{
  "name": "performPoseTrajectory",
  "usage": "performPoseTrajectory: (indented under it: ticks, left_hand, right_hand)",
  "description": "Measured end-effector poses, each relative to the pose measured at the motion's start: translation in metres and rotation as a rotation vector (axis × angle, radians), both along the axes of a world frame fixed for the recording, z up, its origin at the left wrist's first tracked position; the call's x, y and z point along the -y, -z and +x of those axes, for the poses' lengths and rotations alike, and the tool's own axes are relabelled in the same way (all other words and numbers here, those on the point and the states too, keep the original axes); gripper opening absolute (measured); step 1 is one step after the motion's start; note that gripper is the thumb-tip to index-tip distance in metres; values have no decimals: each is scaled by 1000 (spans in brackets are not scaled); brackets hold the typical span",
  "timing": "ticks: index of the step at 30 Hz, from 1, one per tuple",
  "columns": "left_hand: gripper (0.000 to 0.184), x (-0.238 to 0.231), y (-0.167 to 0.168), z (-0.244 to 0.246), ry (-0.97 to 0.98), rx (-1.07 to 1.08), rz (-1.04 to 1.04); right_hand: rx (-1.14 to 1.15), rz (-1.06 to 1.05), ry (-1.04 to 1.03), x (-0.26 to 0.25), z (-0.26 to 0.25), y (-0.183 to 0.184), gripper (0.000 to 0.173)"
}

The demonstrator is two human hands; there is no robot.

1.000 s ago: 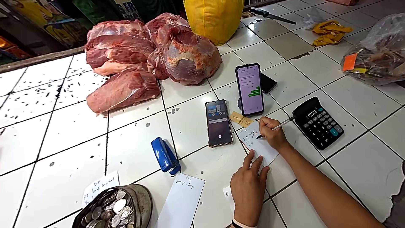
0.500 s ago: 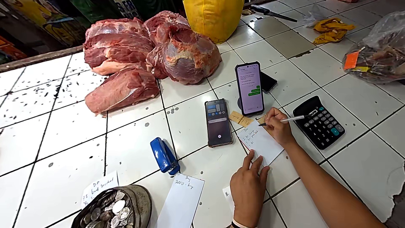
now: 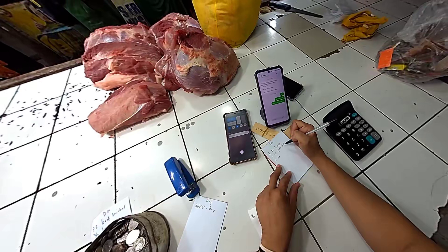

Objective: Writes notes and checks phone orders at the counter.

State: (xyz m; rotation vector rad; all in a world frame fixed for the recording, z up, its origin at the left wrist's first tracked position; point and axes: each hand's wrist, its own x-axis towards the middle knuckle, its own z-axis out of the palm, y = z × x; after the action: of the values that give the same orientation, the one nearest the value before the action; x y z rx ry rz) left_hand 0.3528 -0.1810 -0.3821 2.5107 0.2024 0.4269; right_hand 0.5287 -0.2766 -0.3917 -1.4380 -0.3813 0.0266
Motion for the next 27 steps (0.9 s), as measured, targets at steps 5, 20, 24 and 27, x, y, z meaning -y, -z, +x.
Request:
performPoseTrajectory:
  ticks: [5, 20, 24, 27]
  left_hand:
    - [31, 0, 0, 0, 5, 8, -7]
    - [29, 1, 0, 1, -10, 19, 14]
    - [28, 2, 0, 1, -17, 12, 25]
    - [26, 1, 1, 0, -13, 26, 24]
  right_hand:
    - [-87, 58, 43, 3, 4, -4, 24]
    - [-91, 50, 2, 2, 2, -6, 10]
    - [-108, 61, 22, 3, 1, -8, 8]
    - [-29, 9, 43, 8, 0, -7, 6]
